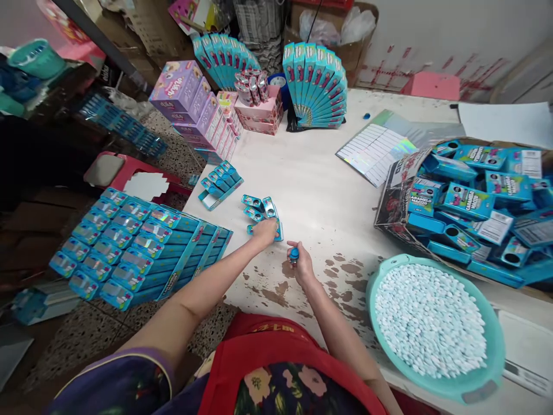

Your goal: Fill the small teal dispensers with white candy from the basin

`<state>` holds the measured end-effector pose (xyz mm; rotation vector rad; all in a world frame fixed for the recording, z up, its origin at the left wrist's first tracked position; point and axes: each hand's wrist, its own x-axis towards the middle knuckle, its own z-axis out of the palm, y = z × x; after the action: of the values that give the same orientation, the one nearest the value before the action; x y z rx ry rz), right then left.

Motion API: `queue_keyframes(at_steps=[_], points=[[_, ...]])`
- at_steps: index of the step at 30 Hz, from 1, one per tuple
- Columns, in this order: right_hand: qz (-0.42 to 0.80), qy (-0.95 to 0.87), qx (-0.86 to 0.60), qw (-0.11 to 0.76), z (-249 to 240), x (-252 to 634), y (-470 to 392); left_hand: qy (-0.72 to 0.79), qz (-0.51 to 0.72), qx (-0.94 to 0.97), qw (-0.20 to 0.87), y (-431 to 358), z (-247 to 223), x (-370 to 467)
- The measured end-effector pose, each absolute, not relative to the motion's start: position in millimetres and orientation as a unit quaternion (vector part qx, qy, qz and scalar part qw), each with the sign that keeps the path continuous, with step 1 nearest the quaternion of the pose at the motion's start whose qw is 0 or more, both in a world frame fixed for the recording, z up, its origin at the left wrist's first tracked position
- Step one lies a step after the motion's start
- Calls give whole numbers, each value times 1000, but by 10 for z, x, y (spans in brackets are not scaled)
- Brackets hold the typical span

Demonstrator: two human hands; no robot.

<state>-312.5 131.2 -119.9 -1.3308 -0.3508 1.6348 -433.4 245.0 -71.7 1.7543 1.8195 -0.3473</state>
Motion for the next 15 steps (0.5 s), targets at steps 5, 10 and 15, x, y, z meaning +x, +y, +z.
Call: queue_keyframes(at_steps=[5, 10, 15], points=[[670, -201, -527, 483, -1096, -3107, 1341, 622, -16, 718, 312, 2203, -559, -4447], [652, -252, -553, 454, -988, -3232, 1399, 466, 144, 696, 527, 1936, -546, -4482], [674, -282, -536, 424, -925, -3441, 1526, 511, 134, 589, 611, 1952, -526, -4583]])
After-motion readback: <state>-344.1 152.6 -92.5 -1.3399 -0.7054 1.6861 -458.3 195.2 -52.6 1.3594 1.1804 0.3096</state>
